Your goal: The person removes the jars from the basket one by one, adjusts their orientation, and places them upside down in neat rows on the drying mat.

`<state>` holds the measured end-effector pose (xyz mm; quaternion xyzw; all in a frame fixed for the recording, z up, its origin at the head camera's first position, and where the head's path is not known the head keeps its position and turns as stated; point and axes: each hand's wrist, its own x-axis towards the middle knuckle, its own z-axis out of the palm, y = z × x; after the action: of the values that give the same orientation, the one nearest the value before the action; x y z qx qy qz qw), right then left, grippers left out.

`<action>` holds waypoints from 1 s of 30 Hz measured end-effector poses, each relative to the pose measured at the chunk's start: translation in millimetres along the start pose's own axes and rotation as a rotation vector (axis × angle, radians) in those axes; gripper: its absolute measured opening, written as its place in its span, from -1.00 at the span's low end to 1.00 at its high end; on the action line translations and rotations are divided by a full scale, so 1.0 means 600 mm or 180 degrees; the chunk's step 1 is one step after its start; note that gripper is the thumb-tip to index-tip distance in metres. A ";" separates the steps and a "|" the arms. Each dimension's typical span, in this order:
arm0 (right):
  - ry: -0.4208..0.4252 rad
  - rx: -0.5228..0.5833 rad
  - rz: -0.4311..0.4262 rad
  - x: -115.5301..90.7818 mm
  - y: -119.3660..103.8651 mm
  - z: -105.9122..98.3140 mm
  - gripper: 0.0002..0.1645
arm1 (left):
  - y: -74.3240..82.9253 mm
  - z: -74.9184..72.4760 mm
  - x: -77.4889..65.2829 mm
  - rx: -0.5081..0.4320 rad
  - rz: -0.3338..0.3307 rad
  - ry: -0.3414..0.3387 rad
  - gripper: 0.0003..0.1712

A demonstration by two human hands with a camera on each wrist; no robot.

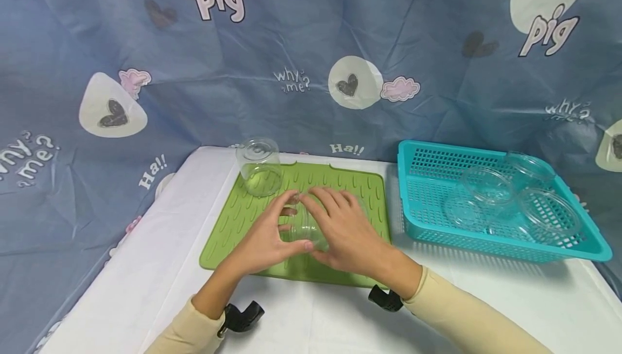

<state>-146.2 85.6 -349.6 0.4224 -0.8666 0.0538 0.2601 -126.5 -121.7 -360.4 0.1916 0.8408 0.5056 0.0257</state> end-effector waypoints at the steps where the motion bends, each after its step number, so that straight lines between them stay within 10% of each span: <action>1: -0.0007 0.0011 -0.0001 0.000 0.000 0.000 0.26 | -0.001 -0.001 -0.001 0.0006 0.0002 0.0003 0.12; 14: -0.0326 0.0613 0.0269 -0.022 0.010 -0.004 0.35 | -0.022 -0.045 -0.030 -0.0009 0.0217 -0.0011 0.08; 22: -0.0144 0.2680 0.0956 -0.066 0.014 0.000 0.54 | -0.039 -0.071 -0.046 -0.0976 0.0232 -0.0262 0.01; 30: 0.0377 0.3854 0.0803 -0.080 0.005 0.018 0.48 | -0.048 -0.065 -0.040 -0.1654 0.0198 -0.0601 0.06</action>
<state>-128.7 118.1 -382.5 0.3856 -0.7097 0.5895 0.0136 -122.0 -174.6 -369.7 0.2506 0.6706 0.6847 0.1367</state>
